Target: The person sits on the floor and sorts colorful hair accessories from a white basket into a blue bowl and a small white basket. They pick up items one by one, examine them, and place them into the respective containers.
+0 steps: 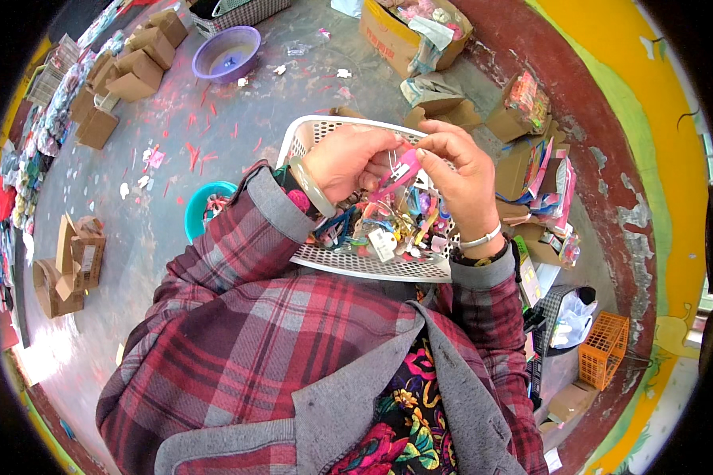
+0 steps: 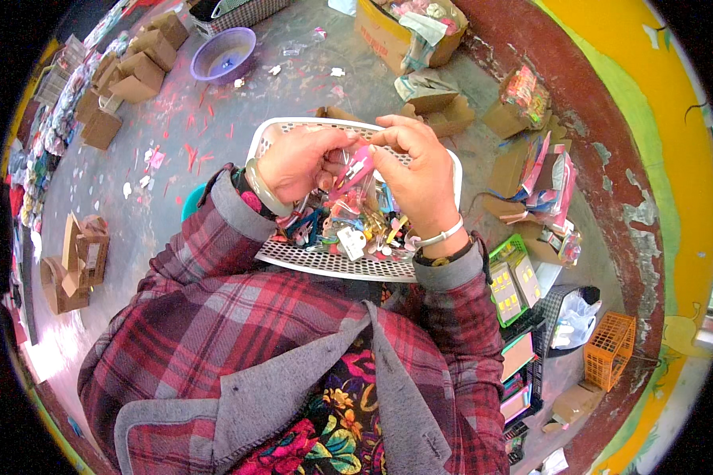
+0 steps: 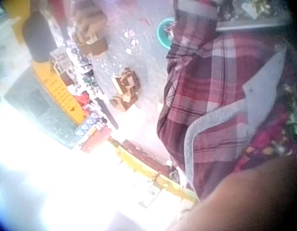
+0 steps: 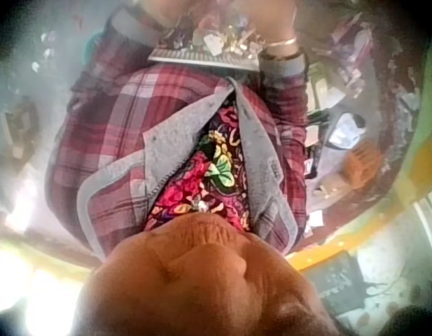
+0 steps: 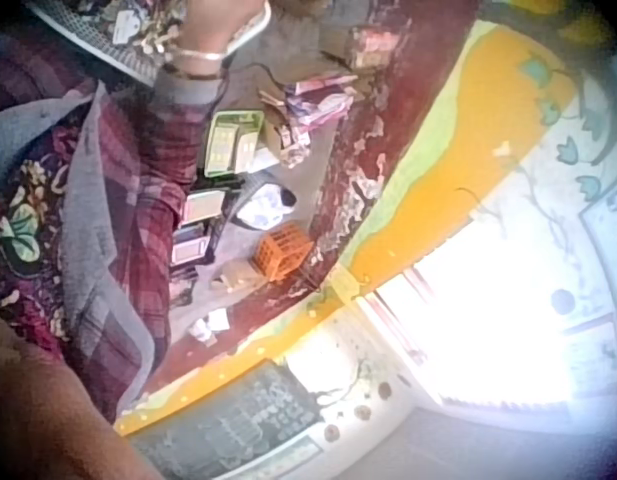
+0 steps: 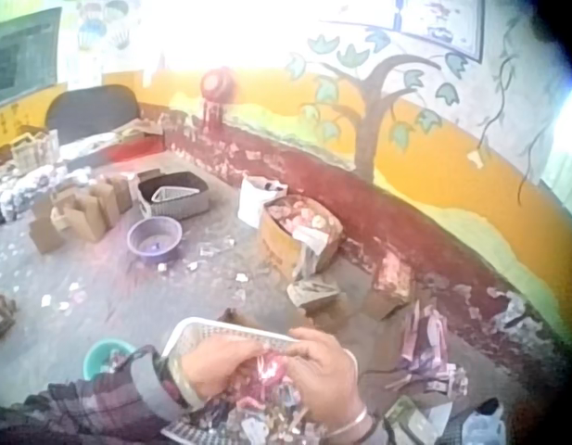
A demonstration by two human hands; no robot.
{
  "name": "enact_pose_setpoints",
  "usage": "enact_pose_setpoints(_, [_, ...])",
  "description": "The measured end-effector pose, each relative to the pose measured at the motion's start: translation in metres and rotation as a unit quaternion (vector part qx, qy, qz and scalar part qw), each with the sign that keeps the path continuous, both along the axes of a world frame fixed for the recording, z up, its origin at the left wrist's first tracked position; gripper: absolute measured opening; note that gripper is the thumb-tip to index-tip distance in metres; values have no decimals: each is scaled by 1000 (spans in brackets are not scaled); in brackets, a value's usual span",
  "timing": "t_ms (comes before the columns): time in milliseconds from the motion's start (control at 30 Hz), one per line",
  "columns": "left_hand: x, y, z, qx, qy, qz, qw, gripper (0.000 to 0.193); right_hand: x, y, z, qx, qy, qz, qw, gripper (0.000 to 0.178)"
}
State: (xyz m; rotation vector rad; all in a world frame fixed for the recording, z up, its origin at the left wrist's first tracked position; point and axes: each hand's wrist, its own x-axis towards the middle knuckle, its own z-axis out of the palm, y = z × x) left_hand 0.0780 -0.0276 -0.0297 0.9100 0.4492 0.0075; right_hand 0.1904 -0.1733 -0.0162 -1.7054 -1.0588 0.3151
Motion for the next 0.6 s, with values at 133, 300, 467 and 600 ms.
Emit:
enact_pose_setpoints(133, [-1,-1,-4,39,-1,-18,999,22,-1,-1,2,2,219,26,975,12])
enact_pose_setpoints(300, [-2,-4,-2,141,-20,-35,989,26,7,-3,-4,-16,325,52,944,11])
enact_pose_setpoints(467, [1,-2,-11,129,-59,-36,989,24,-4,1,4,4,267,21,964,9])
enact_pose_setpoints(600, [0,-1,-8,104,-74,-1,992,22,-6,3,4,23,73,28,997,9])
